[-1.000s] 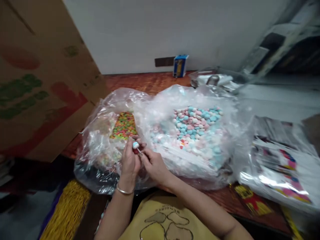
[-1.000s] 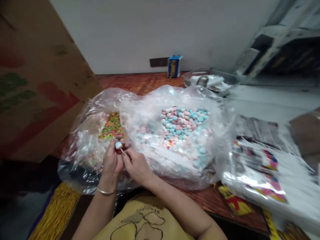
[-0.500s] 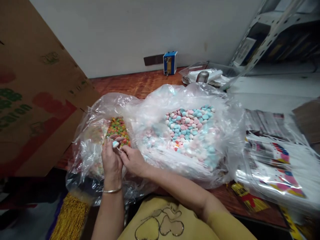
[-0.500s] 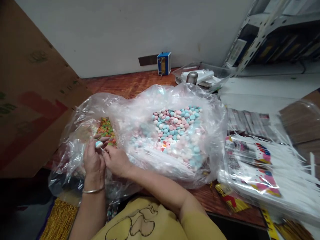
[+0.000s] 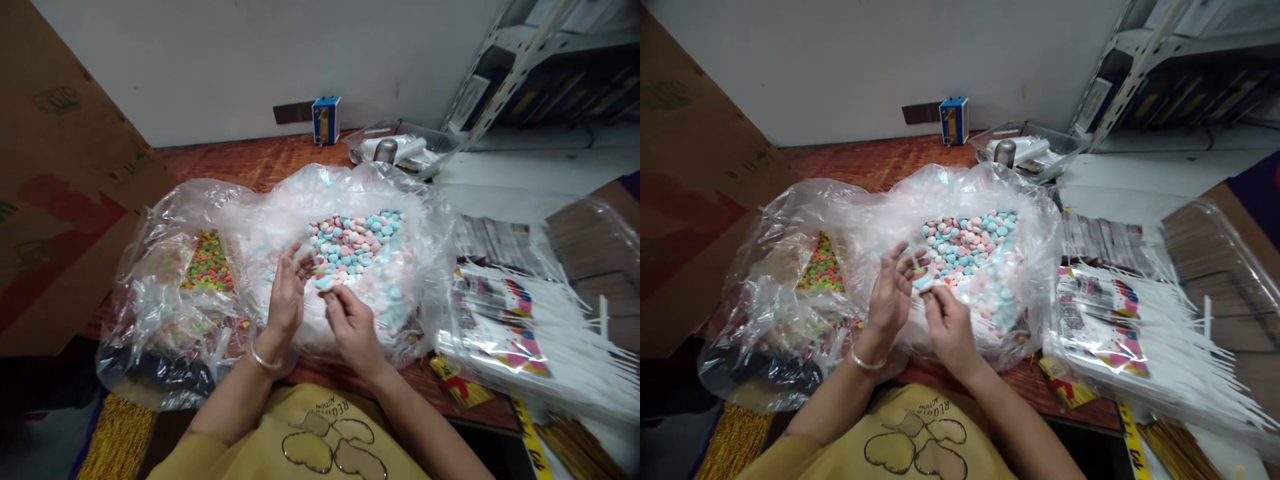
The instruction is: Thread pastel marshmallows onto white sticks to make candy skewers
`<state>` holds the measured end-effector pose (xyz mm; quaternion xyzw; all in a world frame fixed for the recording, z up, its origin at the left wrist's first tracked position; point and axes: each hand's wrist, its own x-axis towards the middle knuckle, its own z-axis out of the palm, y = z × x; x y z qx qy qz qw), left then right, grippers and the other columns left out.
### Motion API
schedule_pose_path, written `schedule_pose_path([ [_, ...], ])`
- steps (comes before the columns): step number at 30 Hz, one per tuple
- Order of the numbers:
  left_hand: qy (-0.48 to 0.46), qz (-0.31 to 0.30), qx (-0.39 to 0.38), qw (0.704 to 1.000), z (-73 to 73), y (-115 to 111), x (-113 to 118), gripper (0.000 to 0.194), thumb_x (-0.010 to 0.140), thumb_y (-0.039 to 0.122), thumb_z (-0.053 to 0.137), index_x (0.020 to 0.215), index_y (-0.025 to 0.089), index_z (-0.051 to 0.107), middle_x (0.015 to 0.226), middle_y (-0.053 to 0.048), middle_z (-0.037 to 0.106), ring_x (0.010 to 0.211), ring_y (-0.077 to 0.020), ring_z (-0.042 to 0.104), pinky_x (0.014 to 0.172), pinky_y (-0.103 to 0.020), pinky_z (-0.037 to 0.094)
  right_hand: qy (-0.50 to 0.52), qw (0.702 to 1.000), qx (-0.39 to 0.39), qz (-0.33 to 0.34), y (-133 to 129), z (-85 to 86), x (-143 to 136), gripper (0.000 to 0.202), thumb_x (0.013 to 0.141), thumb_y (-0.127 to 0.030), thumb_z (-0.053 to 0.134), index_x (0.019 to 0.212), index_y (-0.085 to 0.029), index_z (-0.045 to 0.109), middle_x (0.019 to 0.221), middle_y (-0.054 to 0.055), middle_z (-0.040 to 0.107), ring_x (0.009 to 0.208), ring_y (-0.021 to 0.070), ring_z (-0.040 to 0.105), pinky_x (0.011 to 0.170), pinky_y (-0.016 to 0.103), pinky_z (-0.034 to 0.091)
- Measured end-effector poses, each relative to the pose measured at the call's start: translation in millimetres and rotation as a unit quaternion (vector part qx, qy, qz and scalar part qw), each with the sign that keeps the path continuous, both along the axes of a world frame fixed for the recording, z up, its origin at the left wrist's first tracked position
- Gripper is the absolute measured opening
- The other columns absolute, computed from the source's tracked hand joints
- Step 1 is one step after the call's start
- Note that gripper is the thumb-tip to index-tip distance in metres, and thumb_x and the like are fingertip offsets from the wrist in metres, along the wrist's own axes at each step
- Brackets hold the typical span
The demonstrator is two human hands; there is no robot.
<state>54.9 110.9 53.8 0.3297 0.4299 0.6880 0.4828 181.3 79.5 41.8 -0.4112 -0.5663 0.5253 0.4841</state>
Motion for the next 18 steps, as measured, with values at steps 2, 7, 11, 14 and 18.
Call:
schedule_pose_path([
  [2, 0.125, 0.003, -0.002, 0.992, -4.5, 26, -1, 0.026, 0.090, 0.039, 0.070, 0.109, 0.023, 0.074, 0.105, -0.009, 0.075, 0.096, -0.0222, 0.068, 0.092, -0.034, 0.051, 0.011, 0.996, -0.054, -0.068, -7, -6.9, 35, 0.028, 0.099, -0.048, 0.057, 0.096, -0.022, 0.068, 0.064, -0.004, 0.047, 0.054, 0.0125, 0.040, 0.050, 0.025, 0.033],
  [7, 0.456, -0.058, -0.004, 0.888, -14.8, 84, -7, 0.021, 0.073, 0.002, 0.066, 0.075, 0.022, 0.074, 0.090, -0.010, 0.068, 0.098, -0.0284, 0.062, 0.102, -0.040, 0.044, 0.064, 0.978, -0.117, -0.158, -19, -26.9, 83, 0.033, 0.095, -0.054, 0.064, 0.101, -0.023, 0.070, 0.058, -0.006, 0.041, 0.050, 0.0116, 0.035, 0.046, 0.025, 0.028],
  [11, 0.537, -0.138, -0.005, 0.832, -26.2, 105, -3, 0.024, 0.068, -0.002, 0.062, 0.065, 0.022, 0.063, 0.091, -0.011, 0.064, 0.105, -0.0302, 0.060, 0.105, -0.040, 0.041, 0.091, 0.971, -0.145, -0.165, -16, -38.1, 87, 0.034, 0.093, -0.056, 0.067, 0.098, -0.023, 0.070, 0.059, -0.006, 0.042, 0.050, 0.0107, 0.035, 0.046, 0.024, 0.028],
  [14, 0.541, -0.141, -0.012, 0.829, -33.0, 110, -3, 0.024, 0.069, -0.001, 0.064, 0.064, 0.022, 0.060, 0.091, -0.011, 0.064, 0.106, -0.0300, 0.060, 0.107, -0.040, 0.040, 0.116, 0.968, -0.164, -0.147, -11, -44.3, 86, 0.035, 0.092, -0.057, 0.068, 0.094, -0.023, 0.070, 0.060, -0.006, 0.040, 0.051, 0.0107, 0.034, 0.045, 0.024, 0.027],
  [18, 0.516, -0.079, -0.006, 0.853, -34.3, 111, -4, 0.018, 0.074, 0.005, 0.070, 0.078, 0.023, 0.069, 0.092, -0.010, 0.067, 0.100, -0.0285, 0.062, 0.104, -0.039, 0.041, 0.122, 0.969, -0.175, -0.123, -8, -51.1, 88, 0.034, 0.092, -0.057, 0.067, 0.094, -0.023, 0.069, 0.060, -0.006, 0.041, 0.052, 0.0109, 0.034, 0.046, 0.024, 0.029],
])
